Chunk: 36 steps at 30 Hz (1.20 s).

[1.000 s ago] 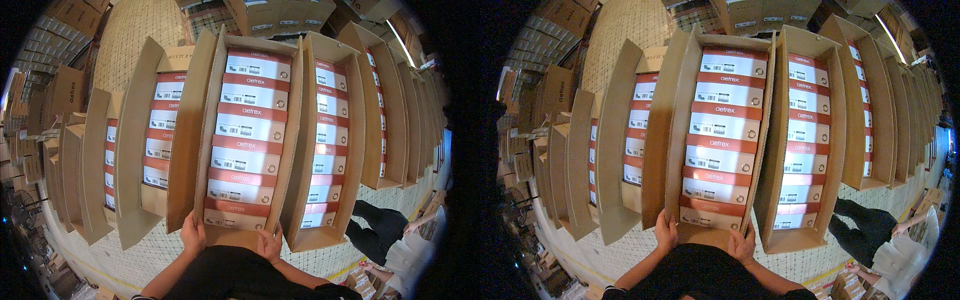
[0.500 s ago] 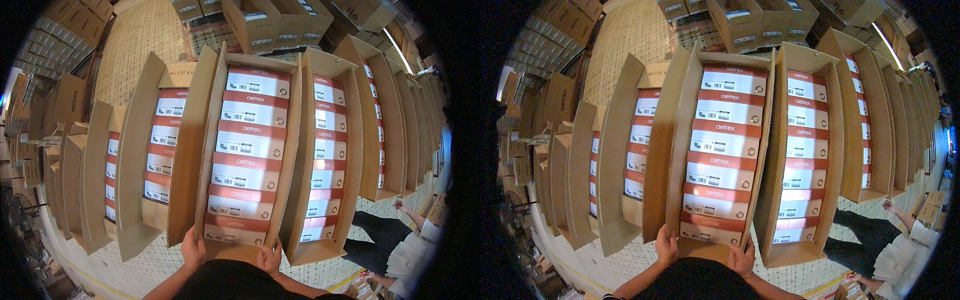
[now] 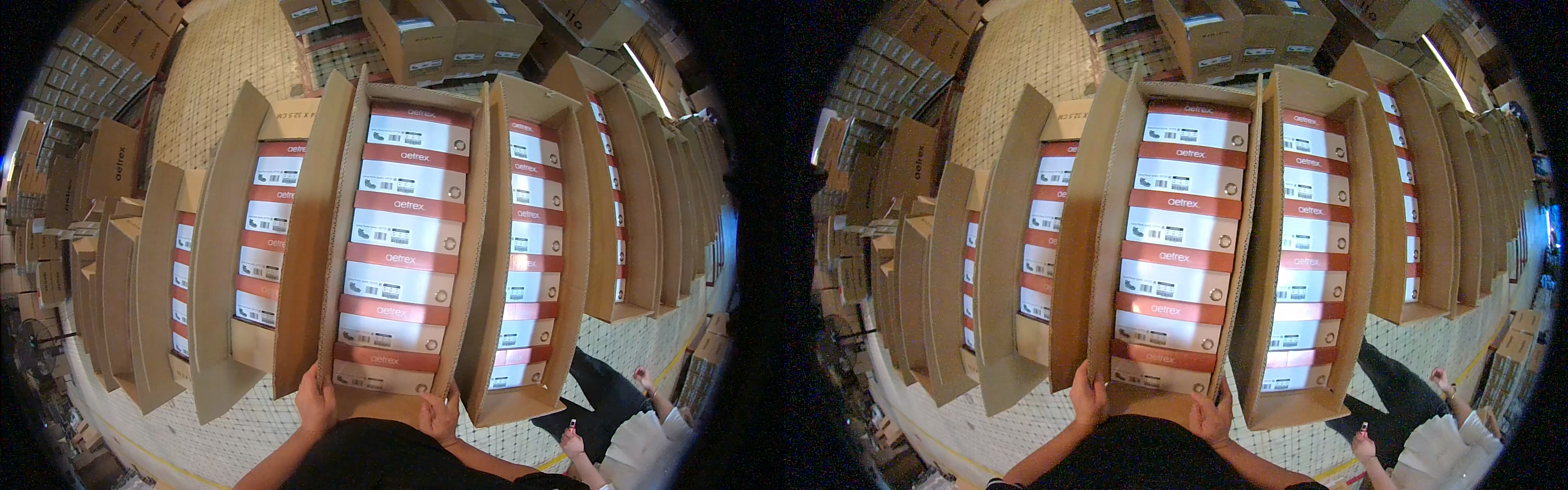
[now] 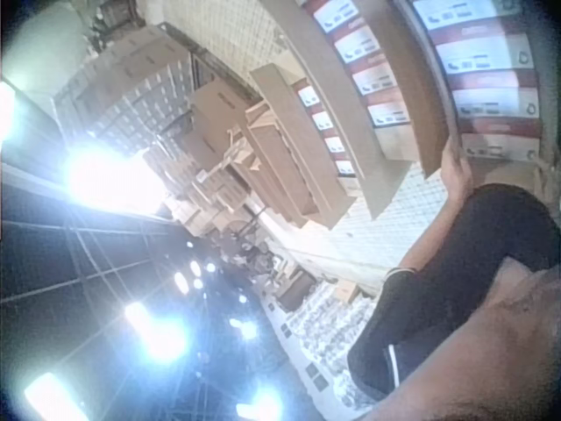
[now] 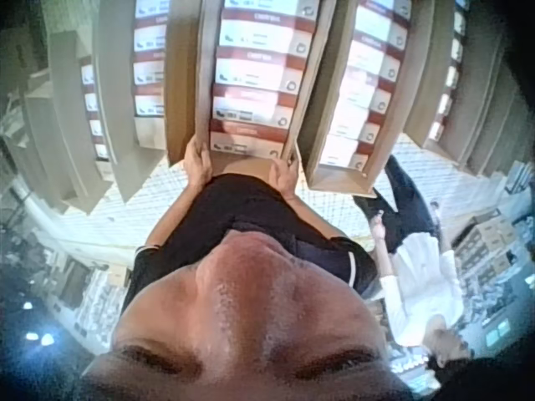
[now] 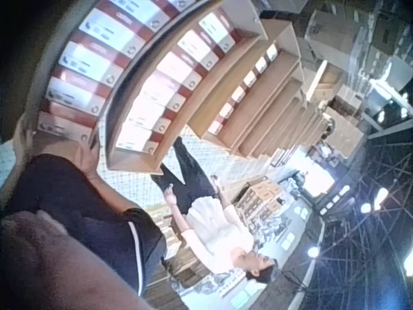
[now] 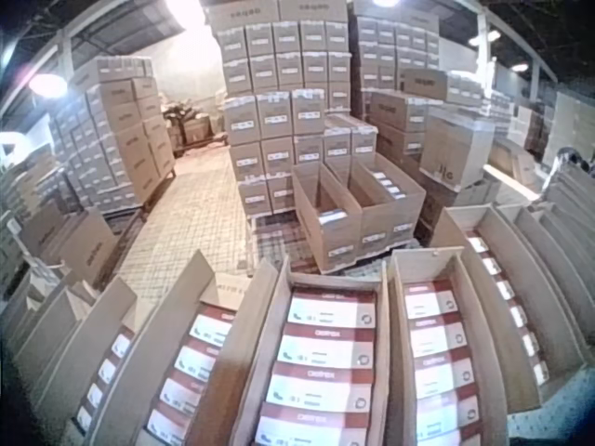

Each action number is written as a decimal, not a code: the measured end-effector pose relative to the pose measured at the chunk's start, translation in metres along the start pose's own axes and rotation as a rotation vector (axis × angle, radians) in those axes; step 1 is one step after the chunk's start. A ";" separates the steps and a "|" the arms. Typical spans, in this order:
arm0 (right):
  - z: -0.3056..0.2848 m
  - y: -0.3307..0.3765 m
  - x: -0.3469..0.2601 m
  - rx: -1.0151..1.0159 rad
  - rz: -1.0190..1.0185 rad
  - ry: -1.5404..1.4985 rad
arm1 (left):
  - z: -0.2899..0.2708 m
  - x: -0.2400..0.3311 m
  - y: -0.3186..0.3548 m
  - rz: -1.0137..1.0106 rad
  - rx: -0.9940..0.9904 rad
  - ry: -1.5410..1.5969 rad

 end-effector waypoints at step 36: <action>-0.001 -0.005 -0.005 0.067 -0.067 0.029 | -0.002 0.002 -0.001 0.066 -0.024 -0.029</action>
Point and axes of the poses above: each hand's wrist, its own y-axis away from the middle knuckle, its own z-axis out of the palm, x = y × z, the point moved 3 cm from there along -y, towards the middle knuckle, and after that the axes turned 9 degrees about y, right-handed, at the moved point
